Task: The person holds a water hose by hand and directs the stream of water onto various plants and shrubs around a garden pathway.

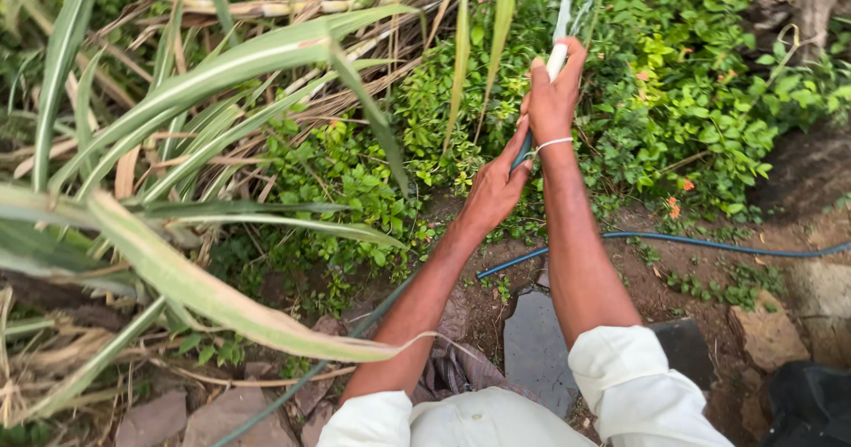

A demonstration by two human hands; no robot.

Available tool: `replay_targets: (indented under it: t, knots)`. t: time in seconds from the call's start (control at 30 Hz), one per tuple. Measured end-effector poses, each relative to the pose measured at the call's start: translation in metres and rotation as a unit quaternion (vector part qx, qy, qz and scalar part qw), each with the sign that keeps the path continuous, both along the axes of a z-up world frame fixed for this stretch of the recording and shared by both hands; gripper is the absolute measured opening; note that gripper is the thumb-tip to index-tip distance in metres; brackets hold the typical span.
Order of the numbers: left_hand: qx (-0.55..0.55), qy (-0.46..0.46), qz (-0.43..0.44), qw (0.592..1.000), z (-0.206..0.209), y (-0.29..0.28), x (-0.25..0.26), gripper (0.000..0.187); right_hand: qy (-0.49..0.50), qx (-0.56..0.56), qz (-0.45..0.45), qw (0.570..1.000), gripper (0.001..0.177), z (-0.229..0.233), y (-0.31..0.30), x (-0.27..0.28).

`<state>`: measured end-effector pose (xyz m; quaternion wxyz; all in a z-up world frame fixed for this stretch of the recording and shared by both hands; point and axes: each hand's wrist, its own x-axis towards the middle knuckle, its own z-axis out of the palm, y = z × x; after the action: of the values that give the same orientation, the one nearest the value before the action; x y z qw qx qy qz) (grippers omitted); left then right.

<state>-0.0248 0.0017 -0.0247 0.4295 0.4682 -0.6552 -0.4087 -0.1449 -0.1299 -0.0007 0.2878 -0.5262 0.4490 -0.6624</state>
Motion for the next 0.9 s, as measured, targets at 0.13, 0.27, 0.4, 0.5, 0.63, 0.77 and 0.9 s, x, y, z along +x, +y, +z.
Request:
replay_targets:
  t: [0.13,0.27,0.4,0.5,0.63,0.77,0.9]
  knots:
    - [-0.046,0.032,-0.022,0.998,-0.006,0.007,-0.01,0.071,-0.019,0.038,-0.043,0.998,0.044,-0.007,0.014,-0.009]
    - [-0.02,0.019,-0.012,1.0,-0.01,0.009,-0.016,0.069,0.011,0.051,-0.049,0.997,0.043,-0.007,0.017,-0.011]
    - [-0.018,0.048,0.005,0.999,-0.013,0.007,-0.013,0.07,0.049,0.075,-0.036,0.995,0.043,0.002,0.016,0.001]
    - [-0.147,0.081,0.04,0.985,-0.015,0.009,-0.004,0.07,0.061,0.052,0.002,0.997,0.043,0.01,0.012,0.02]
    - [-0.098,0.069,0.083,0.989,-0.014,0.012,0.014,0.069,0.125,-0.008,0.02,0.992,0.044,0.012,0.011,0.048]
    - [-0.127,0.07,0.114,0.983,-0.009,0.017,0.032,0.069,0.129,-0.038,0.047,0.99,0.046,0.018,0.013,0.073]
    - [-0.088,0.067,0.135,0.985,-0.004,0.024,0.041,0.069,0.12,0.003,0.082,0.989,0.045,0.024,0.018,0.09]
